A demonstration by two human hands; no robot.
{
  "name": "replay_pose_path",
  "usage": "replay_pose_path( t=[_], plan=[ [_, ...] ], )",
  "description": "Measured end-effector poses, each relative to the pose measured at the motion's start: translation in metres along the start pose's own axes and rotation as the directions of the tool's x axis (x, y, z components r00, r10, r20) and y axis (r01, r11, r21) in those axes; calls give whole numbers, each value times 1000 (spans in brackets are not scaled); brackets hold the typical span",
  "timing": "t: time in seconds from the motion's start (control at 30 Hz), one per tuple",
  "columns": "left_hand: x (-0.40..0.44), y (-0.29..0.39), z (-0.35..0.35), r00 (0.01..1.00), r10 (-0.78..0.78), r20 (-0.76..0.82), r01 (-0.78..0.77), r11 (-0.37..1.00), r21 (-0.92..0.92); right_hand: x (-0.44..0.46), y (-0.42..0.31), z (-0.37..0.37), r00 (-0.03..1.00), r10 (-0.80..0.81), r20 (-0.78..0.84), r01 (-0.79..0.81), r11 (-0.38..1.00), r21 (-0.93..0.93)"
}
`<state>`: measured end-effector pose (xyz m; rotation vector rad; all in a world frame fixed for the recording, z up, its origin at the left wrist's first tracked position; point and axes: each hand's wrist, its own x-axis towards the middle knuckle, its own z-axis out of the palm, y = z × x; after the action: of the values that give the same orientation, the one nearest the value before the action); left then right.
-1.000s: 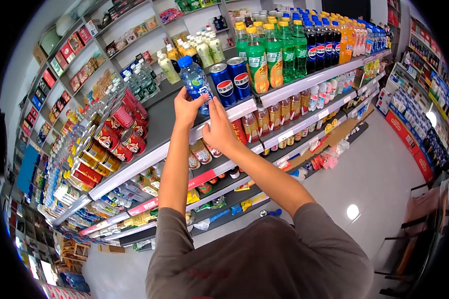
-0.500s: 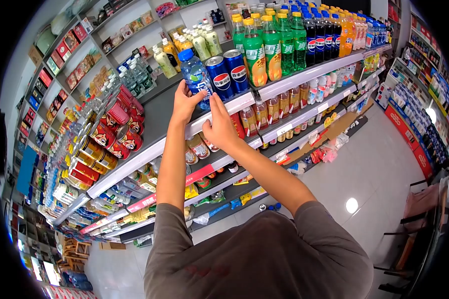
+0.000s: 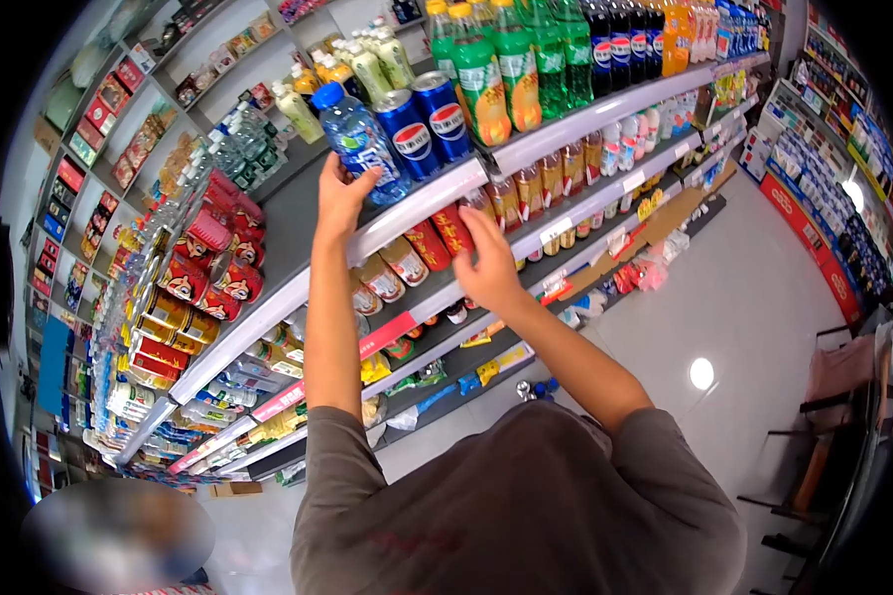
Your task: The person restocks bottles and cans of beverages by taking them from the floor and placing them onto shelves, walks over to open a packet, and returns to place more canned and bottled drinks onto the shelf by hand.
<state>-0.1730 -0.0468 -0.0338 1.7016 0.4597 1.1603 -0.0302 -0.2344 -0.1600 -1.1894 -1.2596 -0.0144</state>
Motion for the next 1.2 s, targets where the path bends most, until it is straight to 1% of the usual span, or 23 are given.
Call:
replay_pose_path(
  t=[0.17,0.2,0.23,0.3,0.37,0.4,0.43,0.47,0.5,0.53,0.57,0.63,0.7,0.73,0.8,0.87,0.93,0.97,1.0,1.03,1.07,1.1,1.2],
  plan=[
    [-6,8,-2,997,-69,38,66,995,71,-108,96,-44,922,352,-162,-359,933,-16],
    [-6,-2,-9,998,-7,70,13,996,-87,-131,116,-52,894,409,-182,-422,905,-41],
    [-12,-4,-6,991,54,-123,-67,992,-107,-154,134,-63,881,442,-169,-458,886,-71],
    [-34,24,1,888,363,-282,-221,875,431,-195,143,-82,806,549,-222,-576,813,-83],
    [-79,34,39,707,506,-495,-380,861,337,-238,162,-105,729,619,-291,-664,743,-83],
    [-108,29,64,659,550,-513,-516,827,223,-253,157,-120,666,675,-317,-727,684,-70],
    [-143,-3,63,728,611,-311,-555,792,254,-278,156,-134,610,716,-340,-776,626,-75],
    [-183,-32,92,802,546,-242,-467,826,314,-301,158,-147,560,745,-361,-814,576,-73],
    [-221,-59,118,954,281,-107,-260,950,174,-316,164,-157,527,756,-388,-834,548,-66],
    [-260,-86,143,996,-58,61,51,992,120,-331,178,-166,456,788,-414,-874,484,-42],
    [-299,-114,168,915,-350,202,317,932,178,-359,183,-172,376,822,-428,-912,410,-14],
    [-345,-171,215,761,-505,408,447,863,235,-414,170,-170,170,902,-396,-984,180,-14],
    [-403,-252,242,485,-752,447,725,631,276,-455,187,-176,-34,943,-330,-992,-73,-106],
    [-435,-305,245,370,-809,457,786,535,309,-487,202,-172,-6,950,-313,-980,-67,-185],
    [-467,-400,258,228,-857,462,650,487,583,-549,248,-166,-147,981,-126,-977,-164,-136],
    [-487,-495,276,264,-853,451,480,522,705,-664,329,-149,-328,943,62,-943,-331,40],
    [-505,-596,284,260,-827,498,335,562,756,-661,374,-148,-375,927,-16,-892,-365,-264],
    [-502,-635,294,197,-850,488,383,525,760,-705,410,-133,-296,953,-59,-923,-302,-239],
    [-522,-706,301,163,-895,415,314,446,839,-725,457,-123,-336,939,-77,-915,-345,-212],
    [-544,-766,305,218,-890,401,277,451,849,-740,496,-107,-380,921,-85,-903,-389,-182],
    [-536,-774,321,234,-867,441,290,495,819,-771,527,-83,-369,926,-77,-928,-372,-24],
    [-551,-802,327,283,-827,486,170,542,823,-797,559,-60,-351,933,-80,-931,-338,138],
    [-572,-847,348,234,-830,507,40,529,848,-794,616,-12,-347,934,-80,-877,-293,380]
  ],
)
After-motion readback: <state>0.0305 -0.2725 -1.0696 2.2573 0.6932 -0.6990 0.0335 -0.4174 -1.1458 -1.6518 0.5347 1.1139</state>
